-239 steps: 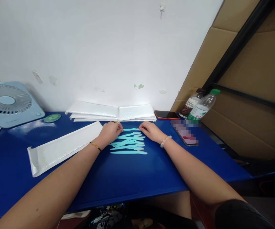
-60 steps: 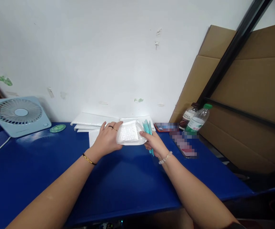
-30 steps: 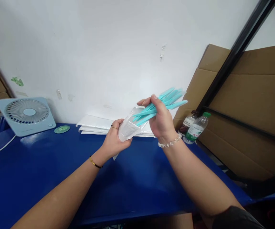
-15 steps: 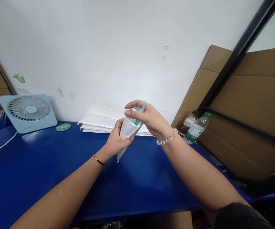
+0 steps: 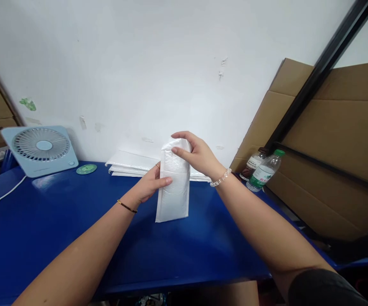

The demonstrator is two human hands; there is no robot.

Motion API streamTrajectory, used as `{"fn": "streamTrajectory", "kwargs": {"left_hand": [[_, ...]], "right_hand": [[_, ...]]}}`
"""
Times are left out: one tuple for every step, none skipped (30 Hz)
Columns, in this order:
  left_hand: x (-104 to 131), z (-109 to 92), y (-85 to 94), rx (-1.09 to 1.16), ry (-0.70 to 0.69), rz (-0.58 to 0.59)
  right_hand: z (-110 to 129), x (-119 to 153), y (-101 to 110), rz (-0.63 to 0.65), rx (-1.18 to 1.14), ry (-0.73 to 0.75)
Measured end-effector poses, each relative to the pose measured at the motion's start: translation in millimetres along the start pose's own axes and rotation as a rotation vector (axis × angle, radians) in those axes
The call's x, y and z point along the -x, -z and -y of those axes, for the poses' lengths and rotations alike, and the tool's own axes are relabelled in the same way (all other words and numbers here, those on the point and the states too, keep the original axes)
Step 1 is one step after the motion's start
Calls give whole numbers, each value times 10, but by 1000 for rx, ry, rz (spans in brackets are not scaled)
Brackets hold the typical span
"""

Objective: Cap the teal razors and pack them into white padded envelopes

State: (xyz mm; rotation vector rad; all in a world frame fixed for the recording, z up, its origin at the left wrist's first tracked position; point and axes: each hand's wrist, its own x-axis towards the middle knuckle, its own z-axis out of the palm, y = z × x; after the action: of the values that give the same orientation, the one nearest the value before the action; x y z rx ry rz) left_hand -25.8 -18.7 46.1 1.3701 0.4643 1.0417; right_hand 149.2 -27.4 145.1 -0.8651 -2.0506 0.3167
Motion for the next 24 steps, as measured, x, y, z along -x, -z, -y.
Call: {"fn": "streamTrajectory", "kwargs": {"left_hand": [[-4,0,-18,-27,-6,-26],[-8,4,-38,-51,-6,-49],[-11,10,-57,-69,-3,-71],[-14,18,-75,-78,-3,-86],[-14,26,-91,-80,-6,-96],[-13,32,-105,-77,-9,-99],[-10,35,-118,-73,-12,-97],[-5,34,-130,-70,-9,-87],[2,28,-143,-71,-3,-71],[10,17,-155,-77,6,-50],[17,3,-166,-89,12,-33],[21,-14,-174,-102,13,-19],[21,-31,-174,-115,5,-13],[14,-47,-165,-133,-8,-15],[1,-60,-142,-159,-28,-38],[-20,-66,-103,-193,-57,-87],[-47,-65,-47,-231,-93,-171],[-78,-56,26,-269,-130,-291],[-110,-39,114,-296,-168,-443],[-141,-14,213,-304,-195,-618],[-168,17,319,-292,-197,-786],[-189,52,426,-260,-180,-933],[-204,89,529,-227,-147,-1044],[-213,127,623,-205,-117,-1122]], "right_hand": [[-11,-1,6,-52,69,18],[-15,8,22,-102,139,40],[-11,28,48,-143,212,65],[1,57,83,-168,289,90],[21,92,124,-174,367,116],[47,128,168,-152,440,138],[77,160,214,-96,504,152],[108,184,259,-20,550,153],[136,196,302,74,571,134],[159,197,342,175,561,97],[173,186,381,268,518,46],[173,166,420,344,444,-14],[155,142,461,382,349,-75],[116,116,503,372,243,-135],[51,92,546,314,137,-197],[-41,74,586,211,38,-261],[-162,65,618,79,-51,-327],[-311,67,638,-55,-138,-399],[-484,84,640,-186,-215,-455],[-675,116,620,-304,-275,-505],[-876,166,579,-420,-309,-558],[-1078,231,518,-526,-302,-629],[-1270,309,443,-596,-244,-708],[-1445,396,362,-616,-115,-790]]}}
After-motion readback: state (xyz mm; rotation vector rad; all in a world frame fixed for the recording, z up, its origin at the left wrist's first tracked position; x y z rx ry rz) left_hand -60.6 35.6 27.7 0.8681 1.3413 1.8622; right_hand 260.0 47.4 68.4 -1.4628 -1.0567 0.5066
